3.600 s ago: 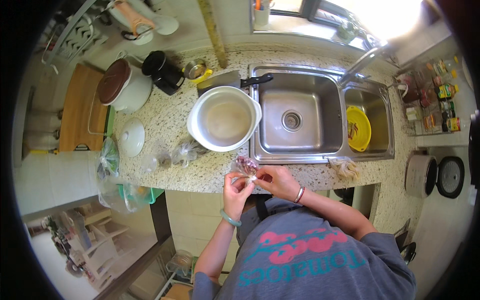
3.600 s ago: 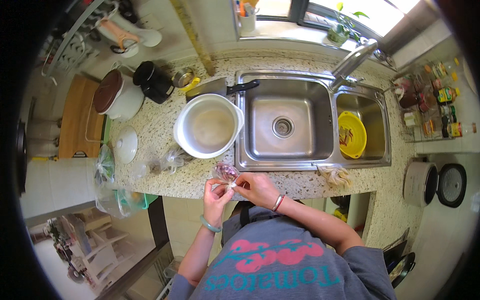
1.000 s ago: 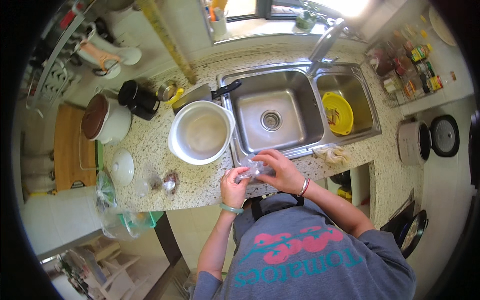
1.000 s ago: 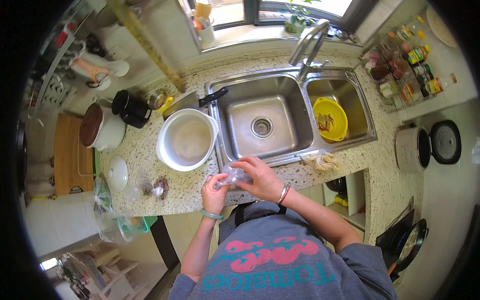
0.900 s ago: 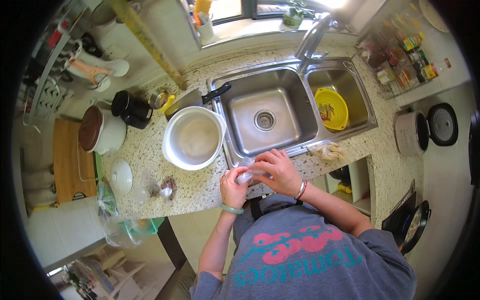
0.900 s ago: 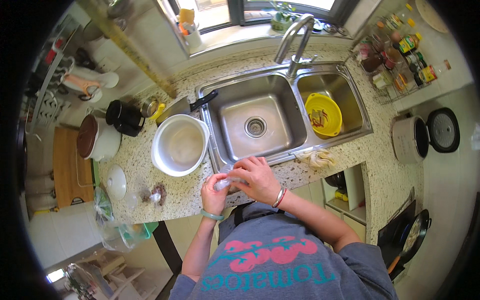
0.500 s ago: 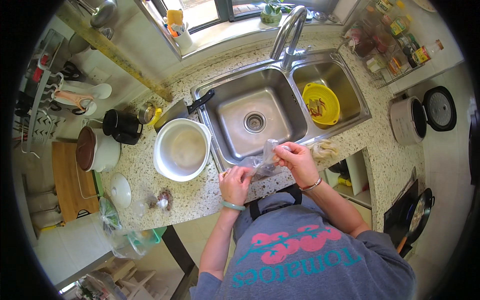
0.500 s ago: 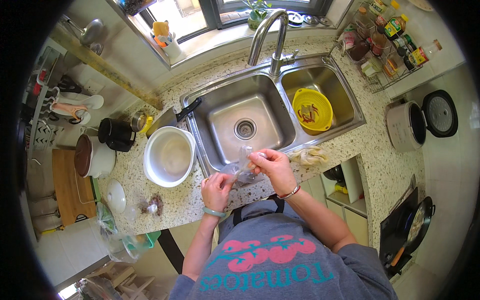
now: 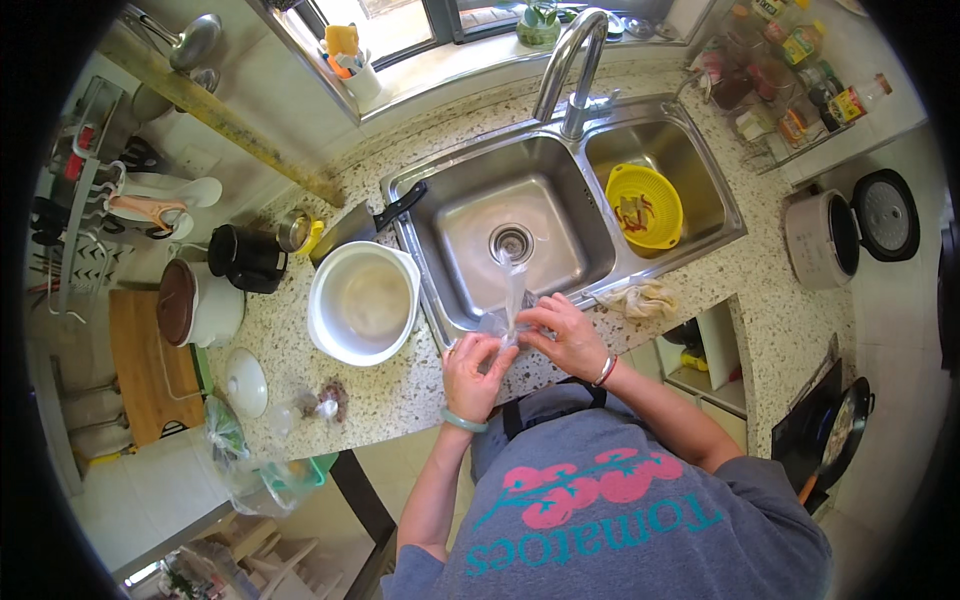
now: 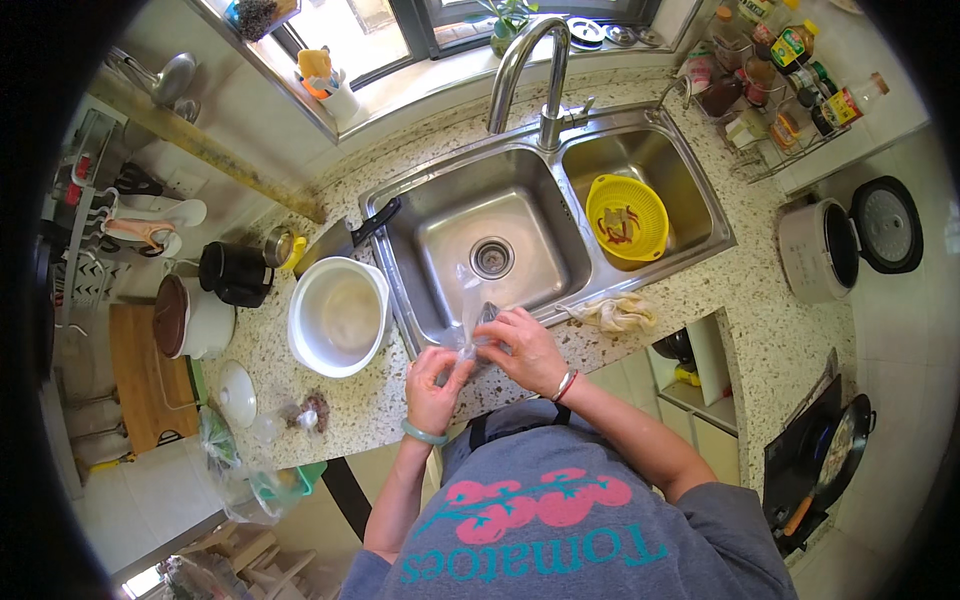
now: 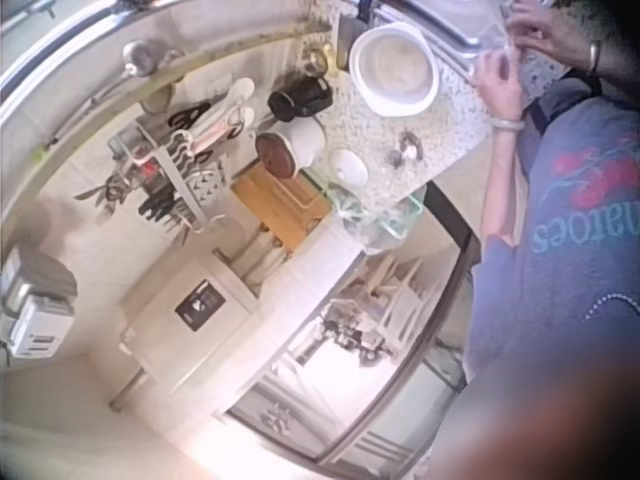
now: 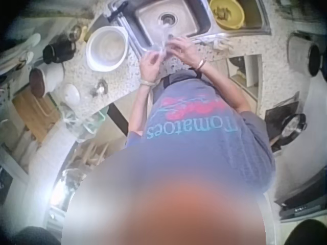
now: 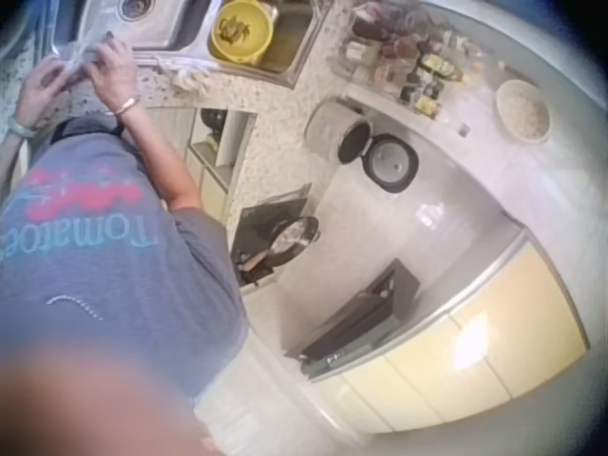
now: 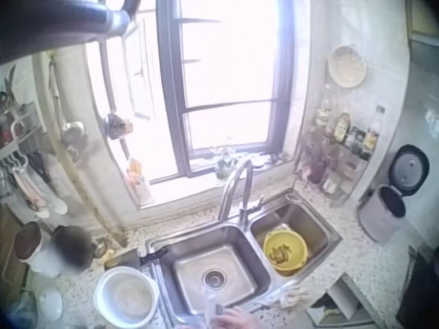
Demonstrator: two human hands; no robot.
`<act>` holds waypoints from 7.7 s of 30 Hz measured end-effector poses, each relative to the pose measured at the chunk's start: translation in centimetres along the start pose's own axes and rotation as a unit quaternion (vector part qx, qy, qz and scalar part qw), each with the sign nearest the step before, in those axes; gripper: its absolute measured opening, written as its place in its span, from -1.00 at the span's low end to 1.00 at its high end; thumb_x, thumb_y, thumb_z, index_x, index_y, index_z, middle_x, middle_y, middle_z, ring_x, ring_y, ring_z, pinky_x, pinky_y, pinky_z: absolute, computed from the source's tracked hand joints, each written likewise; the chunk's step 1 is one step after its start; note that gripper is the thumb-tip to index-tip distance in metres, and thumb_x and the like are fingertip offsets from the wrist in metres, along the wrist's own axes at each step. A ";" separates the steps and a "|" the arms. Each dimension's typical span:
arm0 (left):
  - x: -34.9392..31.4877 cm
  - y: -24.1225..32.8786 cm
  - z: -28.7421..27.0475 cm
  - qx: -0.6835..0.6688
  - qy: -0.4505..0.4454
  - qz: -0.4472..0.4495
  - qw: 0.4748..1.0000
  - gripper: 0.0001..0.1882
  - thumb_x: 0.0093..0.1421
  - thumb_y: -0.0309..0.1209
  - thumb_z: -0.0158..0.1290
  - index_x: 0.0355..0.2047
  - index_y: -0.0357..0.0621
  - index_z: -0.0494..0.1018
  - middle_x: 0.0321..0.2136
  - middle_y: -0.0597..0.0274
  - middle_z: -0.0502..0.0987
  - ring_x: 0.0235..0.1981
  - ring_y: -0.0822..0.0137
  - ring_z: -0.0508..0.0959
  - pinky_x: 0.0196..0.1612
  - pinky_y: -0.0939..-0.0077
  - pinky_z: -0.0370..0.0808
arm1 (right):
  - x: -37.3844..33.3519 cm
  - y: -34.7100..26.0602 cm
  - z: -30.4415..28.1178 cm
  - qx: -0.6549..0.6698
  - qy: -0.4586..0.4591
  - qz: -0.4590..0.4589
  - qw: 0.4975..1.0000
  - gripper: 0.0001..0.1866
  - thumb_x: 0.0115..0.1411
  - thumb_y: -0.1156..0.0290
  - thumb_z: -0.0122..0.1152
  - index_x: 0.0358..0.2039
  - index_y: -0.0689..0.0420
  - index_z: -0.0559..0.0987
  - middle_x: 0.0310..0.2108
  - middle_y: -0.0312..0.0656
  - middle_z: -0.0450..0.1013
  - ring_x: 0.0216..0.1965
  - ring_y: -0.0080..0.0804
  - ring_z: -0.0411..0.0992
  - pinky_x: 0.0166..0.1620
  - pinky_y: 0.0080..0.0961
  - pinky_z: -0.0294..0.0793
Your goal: The person moves a green bowl to a shelf, then opens a small jar and pours its contents into a white bowl. They then open a plastic bag containing red dried chilies and transfer them into a yellow colander in the sink.
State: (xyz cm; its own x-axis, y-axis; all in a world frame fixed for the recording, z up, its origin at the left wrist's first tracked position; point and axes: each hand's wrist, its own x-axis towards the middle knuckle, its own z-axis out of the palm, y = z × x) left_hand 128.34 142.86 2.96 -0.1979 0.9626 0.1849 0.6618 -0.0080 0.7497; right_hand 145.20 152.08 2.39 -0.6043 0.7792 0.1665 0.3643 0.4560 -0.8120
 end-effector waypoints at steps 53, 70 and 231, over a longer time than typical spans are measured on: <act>-3.1 -0.1 -3.6 0.044 0.049 -0.045 0.997 -0.82 0.16 -0.34 0.14 -0.23 -0.03 0.63 -0.27 0.17 0.48 -0.30 0.27 0.44 -0.19 0.40 0.37 | -1.4 -4.3 0.7 0.022 -0.077 -0.122 0.989 -0.74 0.10 0.58 0.12 -0.16 0.18 0.51 -0.27 -0.14 0.50 -0.20 -0.21 0.50 -0.19 -0.34 0.49; -6.4 -0.6 -5.1 -0.315 0.077 -0.224 0.919 -0.65 0.35 -0.45 -0.19 0.05 -0.31 0.43 -0.11 0.14 0.47 -0.16 0.31 0.56 -0.03 0.43 0.49 | -2.7 -6.1 1.8 -0.066 -0.159 -0.117 0.978 -0.66 0.09 0.53 0.05 -0.07 0.16 0.48 -0.26 -0.13 0.50 -0.26 -0.22 0.50 -0.17 -0.35 0.43; 3.7 7.5 4.2 -0.074 -0.159 0.177 0.968 -0.29 0.19 -0.57 0.08 0.33 -0.11 0.10 -0.58 0.18 0.53 -0.55 0.32 0.55 -0.44 0.48 0.46 | -3.8 1.4 -3.7 0.493 0.060 0.292 0.817 -0.75 0.26 0.24 0.18 -0.32 0.19 0.58 -0.41 -0.32 0.51 -0.43 -0.62 0.48 -0.39 -0.67 0.50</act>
State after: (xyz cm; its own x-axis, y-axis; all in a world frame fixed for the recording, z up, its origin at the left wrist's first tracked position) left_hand 135.60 147.47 6.58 0.2709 0.9269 0.2598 0.5320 -0.3691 0.7620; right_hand 150.64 151.38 2.72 -0.4360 0.8034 -0.4055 -0.2184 -0.5316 -0.8184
